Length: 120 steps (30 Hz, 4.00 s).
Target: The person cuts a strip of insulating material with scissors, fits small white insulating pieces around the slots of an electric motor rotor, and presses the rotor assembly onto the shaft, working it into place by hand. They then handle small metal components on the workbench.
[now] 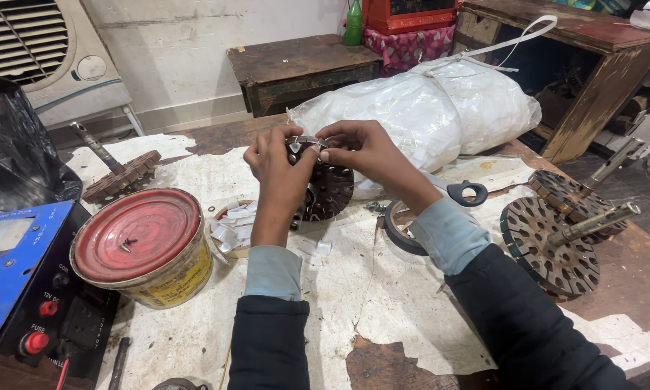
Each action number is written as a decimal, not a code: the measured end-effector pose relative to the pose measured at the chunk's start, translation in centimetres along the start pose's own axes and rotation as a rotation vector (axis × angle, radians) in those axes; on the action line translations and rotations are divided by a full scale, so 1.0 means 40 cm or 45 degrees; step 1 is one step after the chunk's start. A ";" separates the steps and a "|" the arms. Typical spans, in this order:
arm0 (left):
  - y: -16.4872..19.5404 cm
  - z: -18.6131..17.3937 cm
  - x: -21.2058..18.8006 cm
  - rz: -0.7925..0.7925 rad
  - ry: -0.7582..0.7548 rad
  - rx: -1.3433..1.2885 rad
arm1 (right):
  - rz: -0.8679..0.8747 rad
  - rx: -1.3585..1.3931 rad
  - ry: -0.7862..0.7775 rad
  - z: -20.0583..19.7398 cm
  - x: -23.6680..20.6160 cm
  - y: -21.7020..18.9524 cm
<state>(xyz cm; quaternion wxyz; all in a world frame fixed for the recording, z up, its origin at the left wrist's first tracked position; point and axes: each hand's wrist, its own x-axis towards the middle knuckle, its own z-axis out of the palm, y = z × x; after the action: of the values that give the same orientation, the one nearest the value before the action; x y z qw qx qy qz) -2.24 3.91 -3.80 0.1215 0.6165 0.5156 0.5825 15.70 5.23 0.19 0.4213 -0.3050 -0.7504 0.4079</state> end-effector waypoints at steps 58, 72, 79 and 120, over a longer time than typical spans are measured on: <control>0.058 -0.042 -0.031 -0.158 -0.343 -0.089 | 0.637 0.388 0.161 -0.012 0.018 0.005; 0.058 -0.074 -0.034 -0.239 -0.373 -0.323 | 0.565 0.417 0.041 -0.013 0.005 -0.007; 0.061 -0.062 -0.034 -0.139 -0.359 -0.106 | 0.452 0.193 -0.125 -0.035 -0.005 -0.050; 0.053 0.012 -0.017 -0.152 -0.157 -0.156 | 0.421 -0.878 0.348 -0.050 -0.008 0.035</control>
<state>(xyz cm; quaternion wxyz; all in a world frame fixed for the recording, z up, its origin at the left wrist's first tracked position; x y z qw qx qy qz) -0.66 2.68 -2.76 0.2250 0.6109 0.5065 0.5654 17.76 6.38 -0.54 0.3189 -0.5965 -0.7210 0.1503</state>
